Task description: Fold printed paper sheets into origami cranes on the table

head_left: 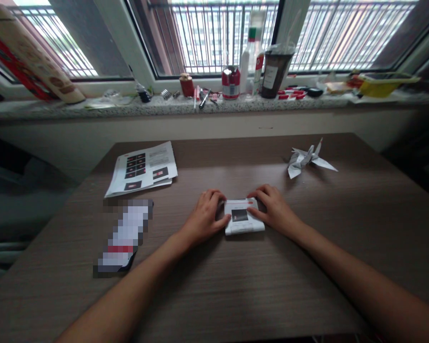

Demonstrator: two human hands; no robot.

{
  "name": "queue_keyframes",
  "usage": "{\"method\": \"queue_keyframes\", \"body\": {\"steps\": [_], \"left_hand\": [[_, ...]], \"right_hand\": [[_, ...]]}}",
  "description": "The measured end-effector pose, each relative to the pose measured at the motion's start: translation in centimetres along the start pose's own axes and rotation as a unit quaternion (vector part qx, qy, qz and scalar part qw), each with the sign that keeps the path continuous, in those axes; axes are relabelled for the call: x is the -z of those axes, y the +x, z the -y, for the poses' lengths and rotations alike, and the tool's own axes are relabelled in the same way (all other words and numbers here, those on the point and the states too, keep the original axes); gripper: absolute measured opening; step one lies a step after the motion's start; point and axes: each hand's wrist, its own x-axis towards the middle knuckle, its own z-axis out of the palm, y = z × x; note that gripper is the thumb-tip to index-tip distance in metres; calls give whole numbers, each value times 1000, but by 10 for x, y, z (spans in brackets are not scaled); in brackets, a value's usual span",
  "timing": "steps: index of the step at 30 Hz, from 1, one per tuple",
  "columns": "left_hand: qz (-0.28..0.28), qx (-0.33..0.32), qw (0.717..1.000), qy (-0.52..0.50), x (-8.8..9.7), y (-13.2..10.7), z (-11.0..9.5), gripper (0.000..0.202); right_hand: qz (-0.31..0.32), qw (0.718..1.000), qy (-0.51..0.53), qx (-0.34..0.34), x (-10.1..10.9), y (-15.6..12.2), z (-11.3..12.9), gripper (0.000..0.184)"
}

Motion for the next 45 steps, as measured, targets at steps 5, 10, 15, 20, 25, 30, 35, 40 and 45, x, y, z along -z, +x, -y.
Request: {"method": "queue_keyframes", "body": {"steps": [5,10,15,20,25,30,35,40,45], "left_hand": [[-9,-4,1000,-27,2,0,-2,21],[-22,28,992,-123,5,1,-5,6],[-38,68,961,-266,8,-1,-9,8],[-57,89,943,-317,12,-2,-16,13],[-68,93,936,-333,13,-2,-16,14],[-71,90,932,-344,12,-4,-14,16],[-72,90,927,-356,12,-4,-16,16],[-74,87,927,-357,14,-4,-18,14],[-78,98,930,-346,16,-4,-21,15]], "right_hand": [[8,1000,-1,9,-2,-1,-2,27],[9,999,44,-6,4,0,7,21],[19,981,182,-66,10,-2,14,21],[13,952,275,-132,13,-5,18,26],[-1,947,289,-139,16,-7,24,27],[-13,946,292,-142,19,-7,27,27],[-18,949,283,-141,20,-8,29,26],[-21,949,282,-138,20,-9,28,27],[-21,951,277,-136,21,-9,29,26]]}}
